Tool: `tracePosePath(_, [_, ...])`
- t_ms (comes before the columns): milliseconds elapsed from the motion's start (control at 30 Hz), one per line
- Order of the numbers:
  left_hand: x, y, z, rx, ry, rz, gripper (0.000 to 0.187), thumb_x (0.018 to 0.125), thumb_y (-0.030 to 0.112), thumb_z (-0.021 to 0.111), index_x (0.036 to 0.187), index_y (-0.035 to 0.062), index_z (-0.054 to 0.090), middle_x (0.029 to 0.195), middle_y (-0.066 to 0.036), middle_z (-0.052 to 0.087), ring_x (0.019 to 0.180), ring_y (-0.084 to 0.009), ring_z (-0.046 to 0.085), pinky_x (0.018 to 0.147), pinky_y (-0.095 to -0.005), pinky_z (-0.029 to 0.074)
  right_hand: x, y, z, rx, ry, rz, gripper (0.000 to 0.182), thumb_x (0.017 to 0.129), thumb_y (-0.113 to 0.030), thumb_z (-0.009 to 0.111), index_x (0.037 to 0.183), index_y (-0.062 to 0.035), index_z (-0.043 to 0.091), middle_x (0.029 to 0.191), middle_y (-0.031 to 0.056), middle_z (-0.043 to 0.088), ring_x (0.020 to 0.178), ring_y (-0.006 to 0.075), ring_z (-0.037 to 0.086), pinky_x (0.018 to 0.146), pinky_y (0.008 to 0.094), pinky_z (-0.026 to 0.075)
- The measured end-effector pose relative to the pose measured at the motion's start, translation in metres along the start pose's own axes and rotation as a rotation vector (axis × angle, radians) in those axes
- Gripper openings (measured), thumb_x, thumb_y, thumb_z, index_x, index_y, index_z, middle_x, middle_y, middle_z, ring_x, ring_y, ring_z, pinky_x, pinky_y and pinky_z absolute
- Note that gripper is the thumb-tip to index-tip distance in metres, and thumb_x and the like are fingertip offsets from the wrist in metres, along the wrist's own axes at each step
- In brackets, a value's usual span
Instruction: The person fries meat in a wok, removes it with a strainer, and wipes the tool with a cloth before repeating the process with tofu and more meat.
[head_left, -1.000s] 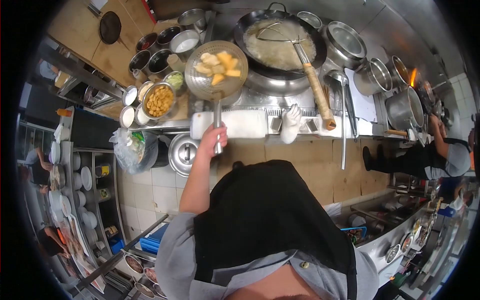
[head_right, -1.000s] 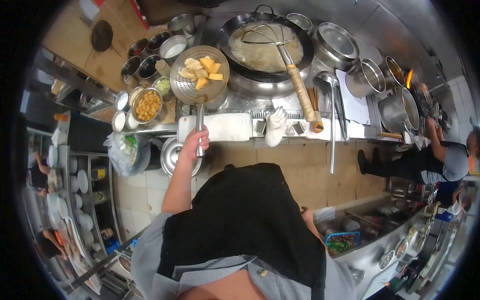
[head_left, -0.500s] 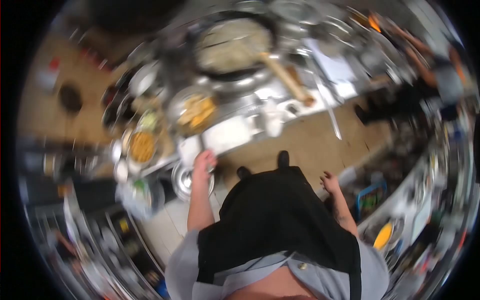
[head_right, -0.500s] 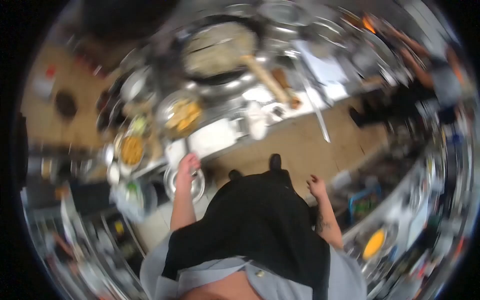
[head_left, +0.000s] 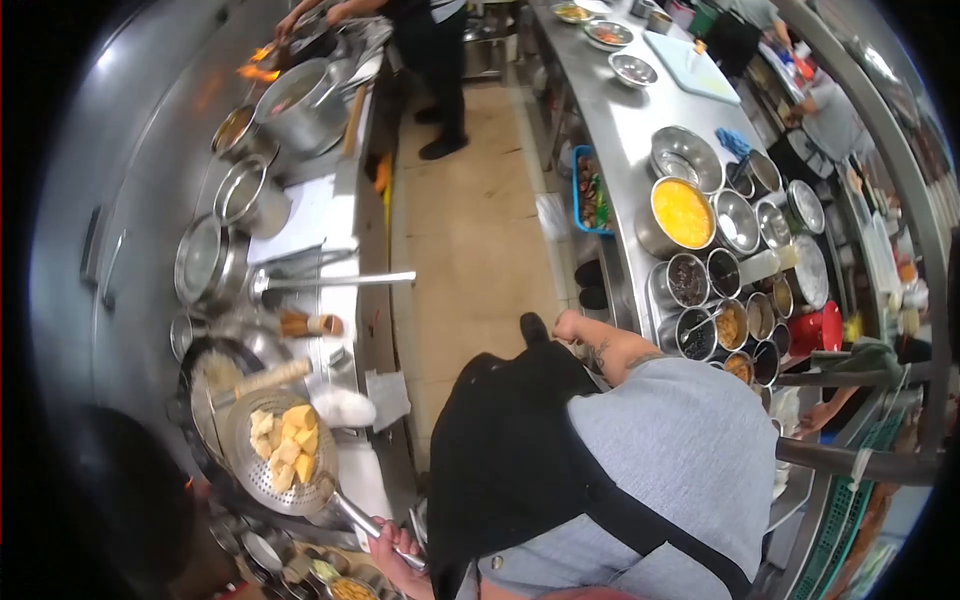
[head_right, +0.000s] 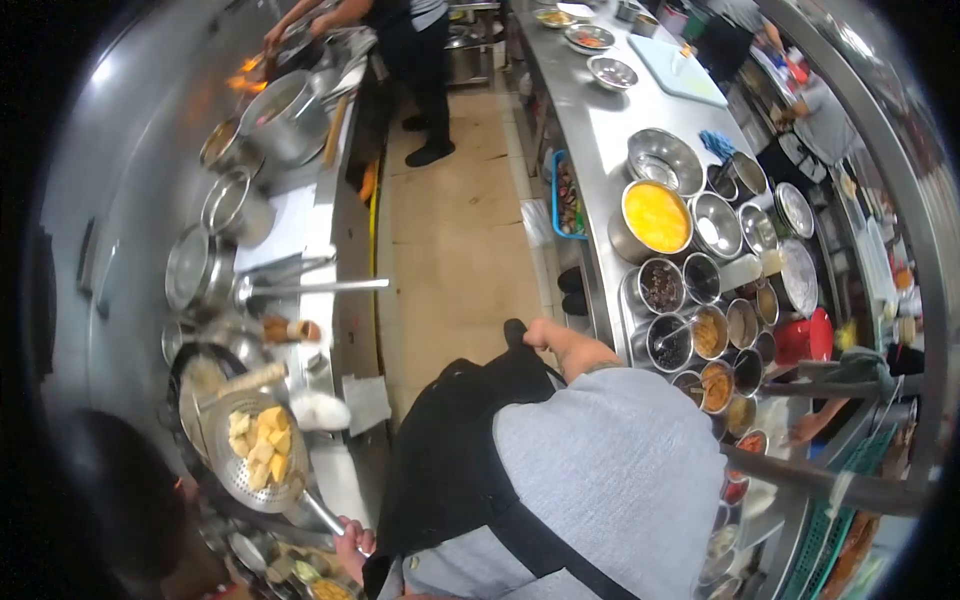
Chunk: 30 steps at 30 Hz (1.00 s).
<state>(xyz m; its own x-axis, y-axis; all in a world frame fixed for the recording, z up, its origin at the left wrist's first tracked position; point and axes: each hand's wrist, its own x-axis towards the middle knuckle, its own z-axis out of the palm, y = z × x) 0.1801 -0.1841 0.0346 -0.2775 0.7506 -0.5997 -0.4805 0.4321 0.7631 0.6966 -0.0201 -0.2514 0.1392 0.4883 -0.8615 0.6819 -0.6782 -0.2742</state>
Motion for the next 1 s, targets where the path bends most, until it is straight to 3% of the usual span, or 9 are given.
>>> tracePosePath(167, [0.037,0.016,0.15,0.101,-0.343,-0.138,0.024,0.087,0.007,0.057,0.109,0.0056,0.048,0.07,-0.001,0.044,0.046,-0.008,0.036,0.039,-0.0227,0.033,0.018,-0.011,-0.034,0.283,0.037,-0.112,0.043,0.086,-0.023,0.066,0.125,-0.0068,0.061,0.084,0.0117,0.067,0.061,0.0201,0.062,0.051,0.0353,0.053])
tracePosePath(400, [0.102,-0.01,0.392,0.339,-0.927,-0.433,0.021,0.089,0.006,0.059,0.107,0.005,0.049,0.068,-0.002,0.044,0.046,-0.0104,0.041,0.039,-0.0256,0.035,0.05,-0.032,-0.076,0.28,-0.012,-0.276,0.044,0.084,-0.021,0.065,0.126,-0.0081,0.061,0.087,0.0107,0.068,0.061,0.0181,0.061,0.051,0.0339,0.052])
tracePosePath(533, [0.093,-0.047,0.532,0.55,-1.078,-0.461,0.019,0.089,0.003,0.058,0.105,0.0041,0.049,0.069,-0.002,0.046,0.049,-0.0094,0.044,0.039,-0.0238,0.035,0.032,-0.037,-0.089,0.549,-0.082,-0.337,0.044,0.084,-0.023,0.066,0.125,-0.0087,0.06,0.088,0.0103,0.067,0.063,0.017,0.062,0.051,0.0325,0.051])
tracePosePath(633, [0.076,-0.077,0.613,0.692,-1.143,-0.482,0.014,0.089,0.001,0.057,0.099,0.0038,0.048,0.07,-0.003,0.048,0.049,-0.0098,0.045,0.04,-0.0246,0.037,0.046,-0.035,-0.081,0.717,-0.1,-0.49,0.041,0.083,-0.025,0.065,0.119,-0.006,0.062,0.073,0.0078,0.063,0.05,0.0152,0.056,0.043,0.0314,0.047])
tracePosePath(733, [0.067,-0.119,0.668,0.867,-1.236,-0.322,0.014,0.088,0.003,0.058,0.097,0.0044,0.046,0.069,-0.003,0.049,0.049,-0.0108,0.048,0.04,-0.0253,0.039,0.015,-0.03,-0.106,0.793,-0.049,-0.434,0.043,0.083,-0.026,0.067,0.12,-0.0052,0.061,0.074,0.0073,0.063,0.051,0.0156,0.056,0.043,0.0311,0.046])
tracePosePath(767, [0.06,-0.132,0.682,0.928,-1.261,-0.247,0.016,0.087,0.004,0.058,0.097,0.0042,0.046,0.068,-0.003,0.049,0.049,-0.0112,0.049,0.04,-0.0257,0.04,0.0,-0.028,-0.123,0.762,-0.069,-0.413,0.04,0.087,-0.025,0.065,0.12,-0.0042,0.059,0.085,0.0072,0.065,0.062,0.0132,0.059,0.05,0.0288,0.048])
tracePosePath(900, [0.055,-0.162,0.711,1.134,-1.275,0.115,0.022,0.085,0.006,0.062,0.098,0.003,0.044,0.068,-0.004,0.052,0.05,-0.0124,0.053,0.041,-0.0272,0.043,0.012,-0.019,-0.127,0.825,0.024,-0.417,0.043,0.086,-0.025,0.066,0.123,-0.0046,0.059,0.089,0.0086,0.066,0.066,0.0155,0.062,0.056,0.0307,0.051])
tracePosePath(1000, [0.056,-0.162,0.718,1.156,-1.23,0.214,0.026,0.084,0.007,0.064,0.098,0.0018,0.043,0.067,-0.004,0.052,0.049,-0.0128,0.053,0.042,-0.0282,0.044,0.009,-0.017,-0.127,0.747,0.098,-0.416,0.044,0.085,-0.026,0.067,0.123,-0.0057,0.061,0.098,0.0116,0.069,0.077,0.0201,0.066,0.069,0.0342,0.054])
